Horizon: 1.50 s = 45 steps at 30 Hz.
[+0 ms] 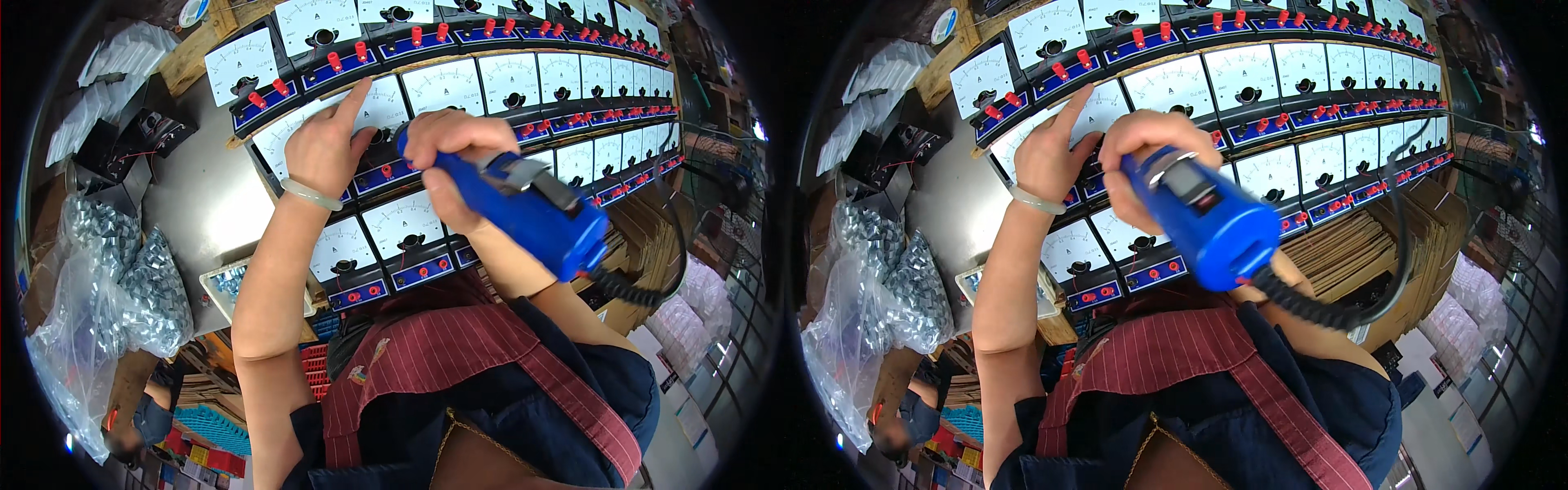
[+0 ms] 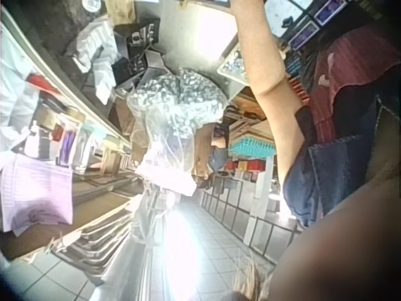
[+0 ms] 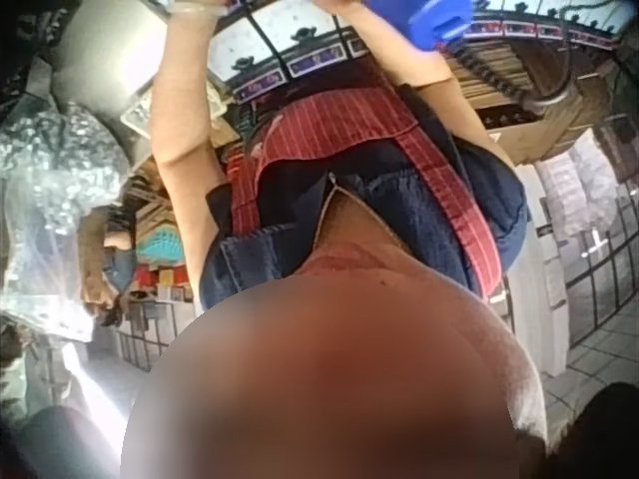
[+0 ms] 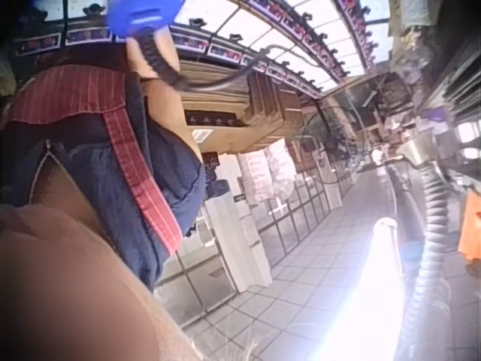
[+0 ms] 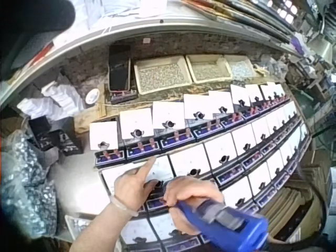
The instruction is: Assembling components of analog meters using an electric screwdriver.
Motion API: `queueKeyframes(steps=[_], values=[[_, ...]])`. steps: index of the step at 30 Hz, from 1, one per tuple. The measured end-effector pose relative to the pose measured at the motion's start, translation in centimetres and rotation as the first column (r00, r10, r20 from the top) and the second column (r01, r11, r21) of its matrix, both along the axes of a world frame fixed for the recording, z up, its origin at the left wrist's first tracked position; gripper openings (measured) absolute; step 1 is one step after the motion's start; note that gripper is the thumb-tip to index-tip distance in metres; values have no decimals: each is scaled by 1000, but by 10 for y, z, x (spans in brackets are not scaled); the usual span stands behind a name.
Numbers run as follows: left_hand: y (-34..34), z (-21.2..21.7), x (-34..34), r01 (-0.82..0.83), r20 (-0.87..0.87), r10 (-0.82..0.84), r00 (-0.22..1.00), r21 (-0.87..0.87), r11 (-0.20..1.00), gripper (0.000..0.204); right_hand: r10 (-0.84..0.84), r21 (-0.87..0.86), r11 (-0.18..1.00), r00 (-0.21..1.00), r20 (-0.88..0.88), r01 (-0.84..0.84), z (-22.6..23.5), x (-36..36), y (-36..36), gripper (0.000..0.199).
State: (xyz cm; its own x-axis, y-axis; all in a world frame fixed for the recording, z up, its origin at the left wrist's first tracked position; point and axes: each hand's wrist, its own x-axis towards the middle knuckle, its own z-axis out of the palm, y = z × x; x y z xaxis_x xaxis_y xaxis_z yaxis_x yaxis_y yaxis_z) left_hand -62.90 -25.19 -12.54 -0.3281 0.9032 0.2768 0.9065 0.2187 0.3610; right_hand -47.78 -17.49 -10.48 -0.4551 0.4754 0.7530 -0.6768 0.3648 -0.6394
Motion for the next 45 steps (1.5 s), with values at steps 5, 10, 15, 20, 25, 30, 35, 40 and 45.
queueKeyframes(steps=[5, 10, 15, 20, 25, 30, 35, 40, 45], values=[[-10, 4, 0, -28, 77, 31, 997, -44, 999, 64, -30, 171, 985, 995, 98, 13, 5, 0, -7, 33], [-36, 3, -4, -189, 981, -188, -41, 177, 966, 39, -84, -302, 950, 996, -17, 76, 20, 15, -20, 42], [-59, 1, 18, -228, 830, -156, -536, 36, 973, 23, -25, -206, 978, 999, 32, 31, 36, 31, -30, 42], [-64, 0, 23, -167, 861, -228, -454, 169, 971, 18, 27, -148, 989, 999, 46, -20, 46, 31, -41, 41], [-68, -1, 25, -82, 891, -199, -409, 182, 980, 14, 137, -71, 988, 990, 32, -135, 45, 34, -36, 41], [-71, -3, 27, -115, 856, -177, -485, 138, 984, 18, 198, -5, 980, 980, 1, -198, 43, 31, -37, 40], [-69, -8, 29, -128, 815, -174, -553, 123, 984, 25, 211, -107, 972, 978, 1, -209, 43, 29, -41, 40], [-67, 1, 34, -146, 835, -111, -539, 37, 989, 26, 206, -104, 973, 978, 1, -205, 37, 24, -39, 39], [-72, 13, 16, -56, 971, -42, -236, 29, 998, 23, 47, -43, 998, 998, -32, -48, 8, -5, -31, 40]])
